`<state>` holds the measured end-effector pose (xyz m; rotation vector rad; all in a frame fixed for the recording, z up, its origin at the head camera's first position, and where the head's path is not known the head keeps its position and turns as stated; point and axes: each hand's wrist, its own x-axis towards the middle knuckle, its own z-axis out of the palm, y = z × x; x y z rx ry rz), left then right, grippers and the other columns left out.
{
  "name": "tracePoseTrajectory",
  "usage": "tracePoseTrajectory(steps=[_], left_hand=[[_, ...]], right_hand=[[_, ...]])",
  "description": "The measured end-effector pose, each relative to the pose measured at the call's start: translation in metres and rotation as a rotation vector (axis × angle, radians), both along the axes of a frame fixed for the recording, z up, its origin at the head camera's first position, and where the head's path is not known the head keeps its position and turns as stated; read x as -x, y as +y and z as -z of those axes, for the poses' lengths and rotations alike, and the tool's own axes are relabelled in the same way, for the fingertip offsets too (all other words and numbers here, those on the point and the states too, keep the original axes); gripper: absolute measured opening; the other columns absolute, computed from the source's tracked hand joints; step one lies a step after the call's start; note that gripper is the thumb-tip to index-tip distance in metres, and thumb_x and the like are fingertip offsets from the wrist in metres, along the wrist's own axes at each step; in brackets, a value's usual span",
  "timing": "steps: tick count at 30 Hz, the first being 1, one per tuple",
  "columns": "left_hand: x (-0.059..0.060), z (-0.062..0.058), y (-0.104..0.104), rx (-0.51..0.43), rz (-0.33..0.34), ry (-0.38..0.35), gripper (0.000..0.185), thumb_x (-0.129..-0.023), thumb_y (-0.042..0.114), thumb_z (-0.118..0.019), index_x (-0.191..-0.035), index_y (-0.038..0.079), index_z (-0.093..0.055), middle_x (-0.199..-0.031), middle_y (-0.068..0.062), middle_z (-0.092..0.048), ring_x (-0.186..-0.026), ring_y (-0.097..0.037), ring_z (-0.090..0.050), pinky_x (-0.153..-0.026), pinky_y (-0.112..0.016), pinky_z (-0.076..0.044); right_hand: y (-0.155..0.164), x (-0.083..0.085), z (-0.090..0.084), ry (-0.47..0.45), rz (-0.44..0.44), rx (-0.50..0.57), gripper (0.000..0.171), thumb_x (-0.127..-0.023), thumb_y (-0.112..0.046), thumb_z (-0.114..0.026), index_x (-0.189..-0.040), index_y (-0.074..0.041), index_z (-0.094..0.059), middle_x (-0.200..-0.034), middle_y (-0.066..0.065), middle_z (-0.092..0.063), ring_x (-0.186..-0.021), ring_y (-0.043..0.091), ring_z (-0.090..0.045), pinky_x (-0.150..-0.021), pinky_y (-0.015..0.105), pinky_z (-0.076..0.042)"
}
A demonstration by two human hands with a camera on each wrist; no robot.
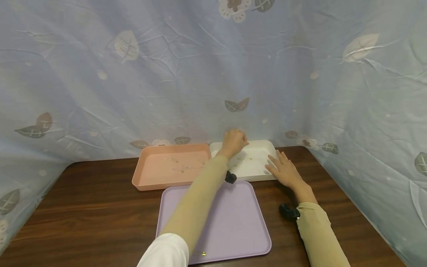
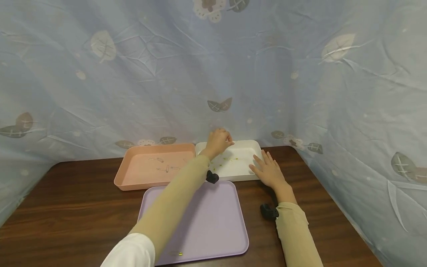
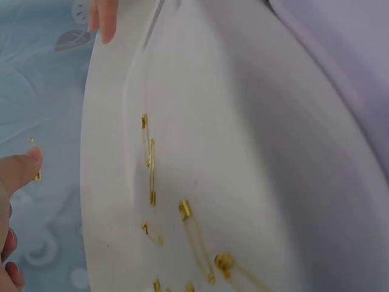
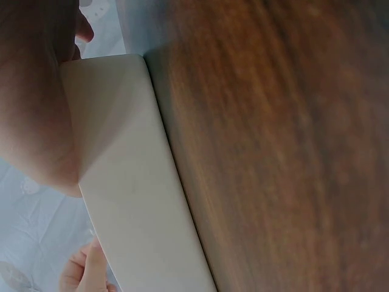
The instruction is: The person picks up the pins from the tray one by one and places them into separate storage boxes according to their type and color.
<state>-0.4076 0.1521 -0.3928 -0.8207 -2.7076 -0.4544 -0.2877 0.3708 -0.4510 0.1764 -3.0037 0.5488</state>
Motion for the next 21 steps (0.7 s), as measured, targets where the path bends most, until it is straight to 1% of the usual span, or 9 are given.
tracePoseTrajectory(steps=[5, 10, 17, 21], left_hand=[[-0.0009, 0.0034, 0.0039, -0.001, -0.013, 0.004, 0.02, -0.089, 0.04, -0.067, -0.092, 0.02, -0.07, -0.102, 0.003, -0.066, -0.103, -0.018, -0.057, -0.094, -0.036, -0.044], [-0.0011, 0.0035, 0.0037, -0.006, -0.024, 0.007, 0.019, -0.089, 0.037, -0.069, -0.09, 0.018, -0.071, -0.1, 0.003, -0.066, -0.101, -0.018, -0.058, -0.092, -0.036, -0.045], [0.0001, 0.004, 0.0014, 0.007, -0.038, -0.029, 0.018, -0.089, 0.036, -0.068, -0.089, 0.019, -0.07, -0.099, 0.004, -0.064, -0.1, -0.016, -0.056, -0.093, -0.035, -0.043], [0.0009, 0.0046, 0.0006, 0.009, -0.04, -0.028, 0.018, -0.089, 0.036, -0.069, -0.087, 0.019, -0.07, -0.098, 0.004, -0.064, -0.099, -0.016, -0.056, -0.092, -0.035, -0.043]], right_hand=[[-0.0001, 0.0005, 0.0002, 0.003, 0.004, 0.001, 0.069, -0.101, -0.053, -0.036, -0.152, -0.008, -0.031, -0.161, 0.026, -0.009, -0.149, 0.045, -0.003, -0.115, 0.068, -0.01], [-0.0018, 0.0008, -0.0007, -0.009, 0.001, 0.008, 0.07, -0.101, -0.054, -0.036, -0.152, -0.008, -0.03, -0.161, 0.026, -0.008, -0.149, 0.045, -0.002, -0.115, 0.068, -0.009], [-0.0042, 0.0015, -0.0014, 0.0, -0.005, 0.011, 0.069, -0.101, -0.053, -0.037, -0.152, -0.008, -0.031, -0.161, 0.026, -0.009, -0.149, 0.045, -0.003, -0.115, 0.068, -0.009], [-0.006, 0.0016, -0.0014, 0.013, -0.004, 0.014, 0.068, -0.101, -0.053, -0.037, -0.152, -0.008, -0.032, -0.161, 0.026, -0.01, -0.149, 0.045, -0.004, -0.115, 0.068, -0.01]])
